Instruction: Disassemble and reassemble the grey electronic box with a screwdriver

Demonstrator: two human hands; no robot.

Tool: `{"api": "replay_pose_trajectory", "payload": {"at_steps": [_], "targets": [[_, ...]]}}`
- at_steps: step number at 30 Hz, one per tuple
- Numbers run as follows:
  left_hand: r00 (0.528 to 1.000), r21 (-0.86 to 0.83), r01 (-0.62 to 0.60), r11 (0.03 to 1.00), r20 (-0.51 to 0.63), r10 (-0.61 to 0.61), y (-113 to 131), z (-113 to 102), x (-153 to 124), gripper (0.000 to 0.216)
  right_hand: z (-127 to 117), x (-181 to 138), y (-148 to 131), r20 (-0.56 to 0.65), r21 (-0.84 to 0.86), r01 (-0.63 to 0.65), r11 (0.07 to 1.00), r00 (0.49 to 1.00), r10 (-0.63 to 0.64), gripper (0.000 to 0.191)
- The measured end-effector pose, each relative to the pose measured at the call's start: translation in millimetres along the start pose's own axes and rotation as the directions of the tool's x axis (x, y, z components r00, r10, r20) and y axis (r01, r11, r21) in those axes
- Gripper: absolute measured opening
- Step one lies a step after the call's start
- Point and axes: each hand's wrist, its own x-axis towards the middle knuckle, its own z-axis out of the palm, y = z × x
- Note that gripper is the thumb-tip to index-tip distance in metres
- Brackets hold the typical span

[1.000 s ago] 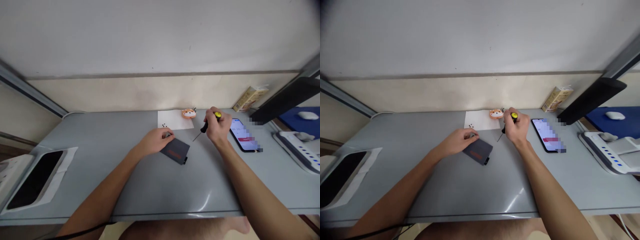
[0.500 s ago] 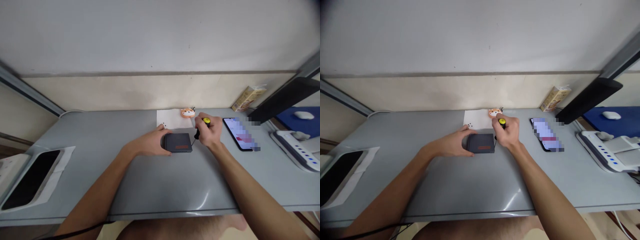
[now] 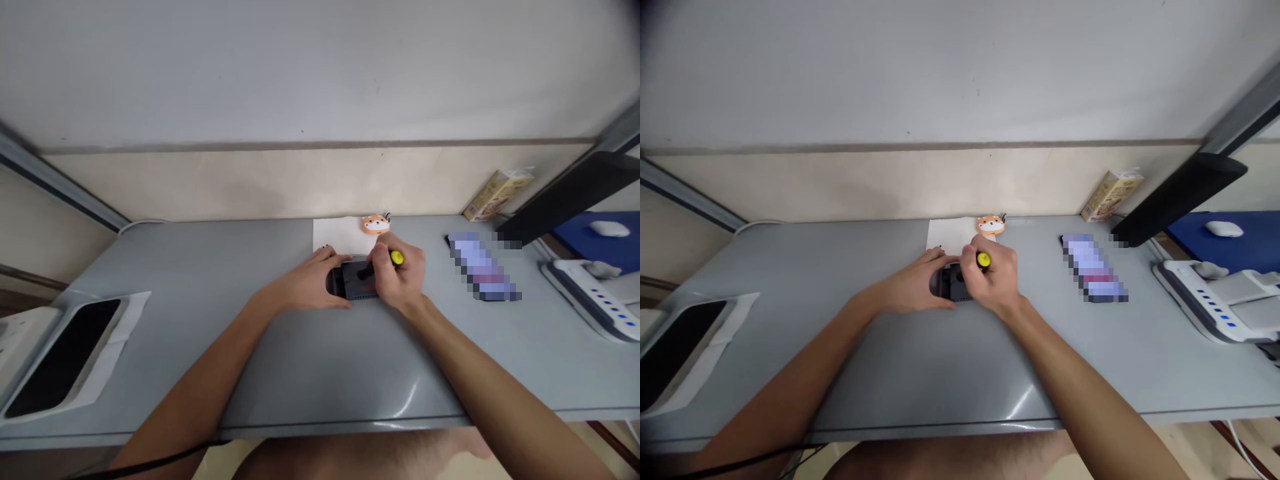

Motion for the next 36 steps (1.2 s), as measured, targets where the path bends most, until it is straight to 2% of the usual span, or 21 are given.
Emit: {"api": "replay_pose_trajectory", "payload": {"at_steps": [3, 8, 16, 17, 19, 21, 23, 27, 30, 32, 36], "targets": [[1.0, -0.007, 0.001, 1.0, 0.006, -0.001, -2.4, -2.0, -0.6, 0.087, -3.8, 4.6, 3.4, 0.017, -0.016, -0.04, 0.999, 0.999, 0.04, 0.035], [0.999, -0.027, -0.037, 0.999, 0.023, 0.038, -2.5, -5.9, -1.7, 0.08, -16.7, 21.0, 9.3, -0.106, 0.026, -0.144, 0.989, 0.984, 0.146, 0.035], [0.998, -0.054, -0.056, 0.997, 0.023, 0.057, -10.6, -16.6, -5.8, 0.075, -35.8, 36.8, 24.0, -0.165, -0.019, -0.194, 0.981, 0.968, 0.188, 0.032], [0.999, -0.054, -0.04, 0.998, 0.009, 0.041, -13.1, -18.9, -5.7, 0.071, -37.3, 37.5, 24.9, -0.169, -0.021, -0.191, 0.981, 0.968, 0.185, 0.032], [0.995, -0.02, -0.002, 1.0, -0.1, 0.0, -20.3, -22.1, -4.1, 0.054, -38.9, 37.9, 25.3, -0.172, -0.02, -0.175, 0.984, 0.97, 0.169, 0.031], [0.964, 0.063, 0.033, 0.997, -0.266, -0.015, -30.9, -22.0, -0.6, 0.039, -38.8, 36.9, 24.1, -0.151, -0.026, -0.157, 0.987, 0.977, 0.151, 0.031], [0.934, 0.162, 0.064, 0.985, -0.357, -0.002, -43.6, -18.9, 3.7, 0.035, -37.6, 35.0, 22.3, -0.098, -0.051, -0.136, 0.989, 0.987, 0.131, 0.031], [0.944, 0.256, 0.081, 0.963, -0.331, 0.008, -63.7, -11.8, 9.3, 0.033, -35.1, 30.5, 20.2, 0.049, -0.109, -0.068, 0.992, 0.996, 0.073, 0.033], [0.943, 0.262, 0.085, 0.961, -0.334, 0.007, -67.3, -10.5, 9.7, 0.032, -33.7, 29.0, 19.9, 0.11, -0.096, -0.061, 0.993, 0.991, 0.072, 0.033], [0.94, 0.262, 0.096, 0.96, -0.341, -0.001, -66.0, -11.2, 9.2, 0.033, -31.6, 28.9, 19.2, 0.086, -0.041, -0.105, 0.994, 0.99, 0.109, 0.032], [0.938, 0.26, 0.109, 0.959, -0.348, -0.012, -65.0, -12.4, 8.7, 0.034, -23.1, 28.7, 14.9, -0.038, 0.125, -0.191, 0.974, 0.98, 0.197, 0.032]]}}
